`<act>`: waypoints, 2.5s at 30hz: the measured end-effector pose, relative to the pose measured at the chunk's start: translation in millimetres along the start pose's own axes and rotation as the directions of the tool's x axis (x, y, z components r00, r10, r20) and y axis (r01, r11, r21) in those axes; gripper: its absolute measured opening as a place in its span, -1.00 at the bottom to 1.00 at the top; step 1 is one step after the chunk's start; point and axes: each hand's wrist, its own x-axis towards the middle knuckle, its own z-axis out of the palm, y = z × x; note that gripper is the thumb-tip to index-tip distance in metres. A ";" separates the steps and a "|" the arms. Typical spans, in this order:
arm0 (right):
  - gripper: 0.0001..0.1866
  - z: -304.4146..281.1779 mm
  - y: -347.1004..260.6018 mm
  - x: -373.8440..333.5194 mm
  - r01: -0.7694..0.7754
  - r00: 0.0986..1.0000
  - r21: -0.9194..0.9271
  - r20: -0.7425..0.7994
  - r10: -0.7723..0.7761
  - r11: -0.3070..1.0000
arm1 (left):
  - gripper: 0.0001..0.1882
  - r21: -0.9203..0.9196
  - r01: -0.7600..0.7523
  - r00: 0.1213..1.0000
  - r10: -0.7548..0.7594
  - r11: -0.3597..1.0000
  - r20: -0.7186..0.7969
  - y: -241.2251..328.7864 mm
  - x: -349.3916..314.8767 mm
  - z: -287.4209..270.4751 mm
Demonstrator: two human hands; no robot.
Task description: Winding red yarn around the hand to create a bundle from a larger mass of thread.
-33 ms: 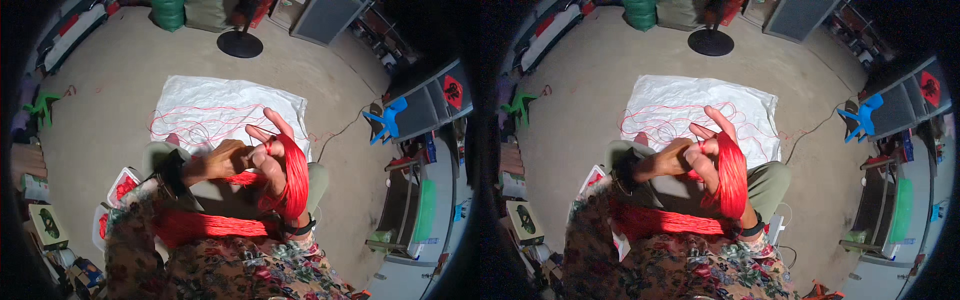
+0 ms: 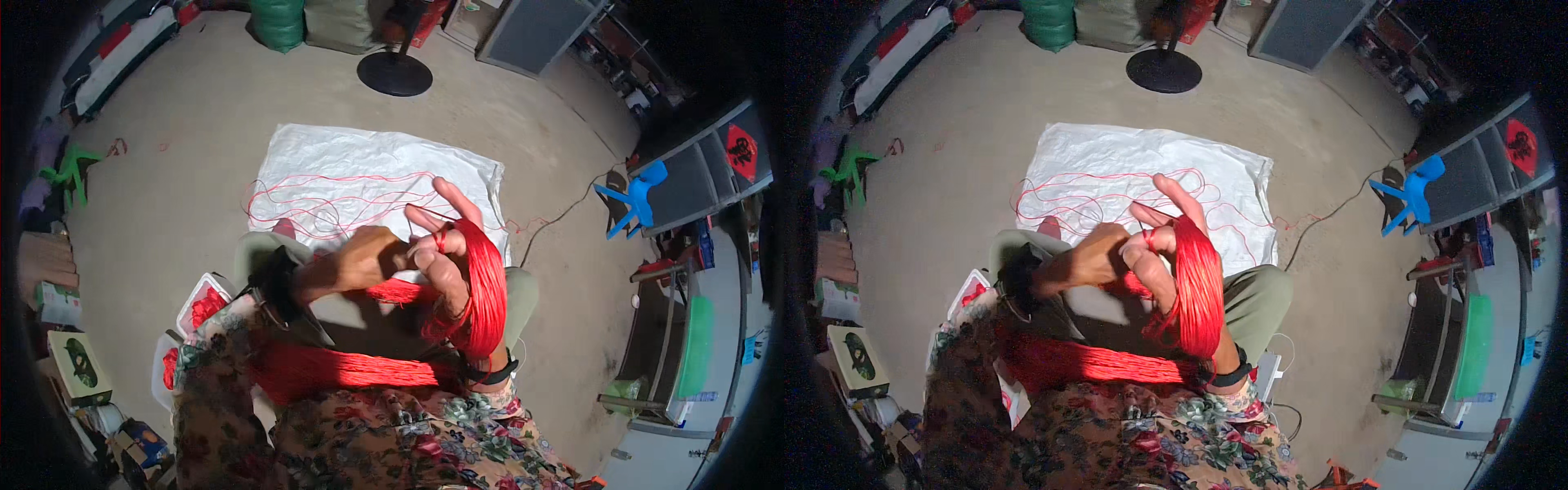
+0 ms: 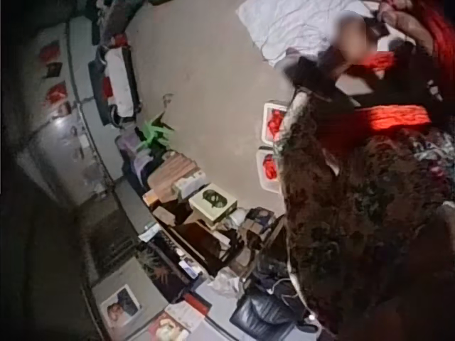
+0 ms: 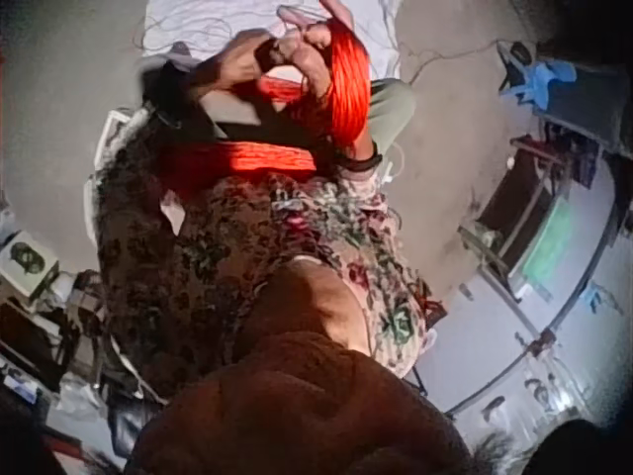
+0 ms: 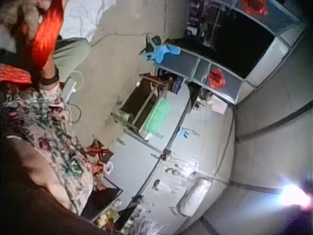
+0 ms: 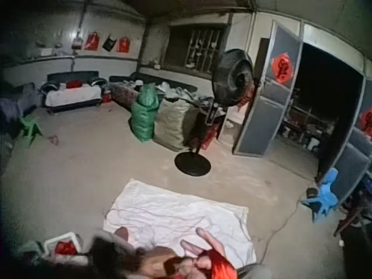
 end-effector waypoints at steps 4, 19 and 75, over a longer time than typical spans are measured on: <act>-0.85 2.3 -7.1 -15.5 0.013 1.000 0.181 -0.009 -0.012 0.983 | -0.81 -0.313 -0.263 0.872 0.086 0.913 -0.481 -55.7 -23.7 -15.8; -0.85 37.0 70.9 55.5 0.100 0.959 0.322 -0.282 -0.006 0.941 | -0.75 0.105 -0.157 0.969 0.174 0.982 -0.174 27.9 -32.4 74.4; -0.14 31.5 29.6 -24.7 0.207 0.956 -0.411 0.277 -0.095 0.888 | -0.89 0.202 -0.163 0.835 0.244 0.966 -0.493 66.1 -101.5 -29.3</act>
